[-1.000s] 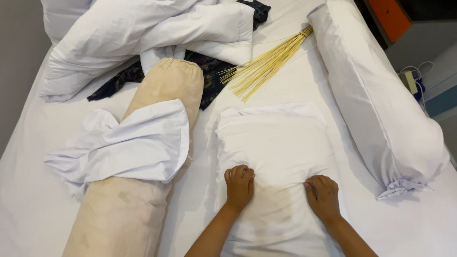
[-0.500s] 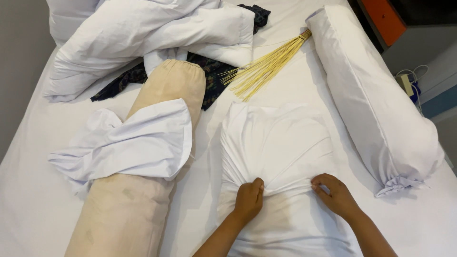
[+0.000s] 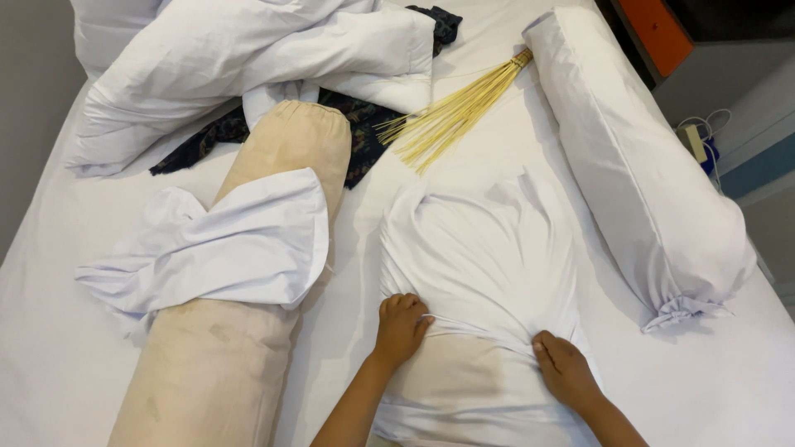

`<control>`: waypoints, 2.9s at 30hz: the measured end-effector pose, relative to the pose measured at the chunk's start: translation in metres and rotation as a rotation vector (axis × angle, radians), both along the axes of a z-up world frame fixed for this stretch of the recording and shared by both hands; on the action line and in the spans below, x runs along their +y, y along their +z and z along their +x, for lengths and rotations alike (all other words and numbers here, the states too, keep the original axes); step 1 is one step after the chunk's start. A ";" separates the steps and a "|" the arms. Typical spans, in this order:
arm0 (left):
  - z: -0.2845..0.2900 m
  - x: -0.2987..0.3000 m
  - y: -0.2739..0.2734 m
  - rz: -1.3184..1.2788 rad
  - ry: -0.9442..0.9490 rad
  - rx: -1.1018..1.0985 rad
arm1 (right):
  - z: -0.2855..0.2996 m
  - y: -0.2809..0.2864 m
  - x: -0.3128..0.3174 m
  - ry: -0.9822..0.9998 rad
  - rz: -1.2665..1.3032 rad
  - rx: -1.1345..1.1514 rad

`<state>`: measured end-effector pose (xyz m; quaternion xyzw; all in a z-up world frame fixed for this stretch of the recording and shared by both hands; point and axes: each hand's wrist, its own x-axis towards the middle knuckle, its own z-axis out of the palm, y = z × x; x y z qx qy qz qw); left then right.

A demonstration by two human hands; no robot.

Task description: The person puts a white pillowcase onto a beige pillow on a bed. They unfold the pillowcase, place the pillow inside, and repeatedly pull and smooth the fabric to fit it snugly around the pillow.

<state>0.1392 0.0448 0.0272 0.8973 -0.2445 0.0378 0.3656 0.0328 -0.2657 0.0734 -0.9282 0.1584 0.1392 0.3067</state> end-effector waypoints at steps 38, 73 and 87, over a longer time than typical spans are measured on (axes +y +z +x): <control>0.008 0.083 -0.068 0.049 0.405 0.521 | -0.031 -0.086 -0.131 -0.525 0.400 0.158; -0.094 0.025 0.003 -0.101 0.121 -0.017 | -0.150 -0.023 -0.014 -0.297 -0.123 -0.377; -0.144 0.041 0.056 -0.054 -0.141 0.325 | -0.170 0.002 -0.033 -0.345 0.000 -0.050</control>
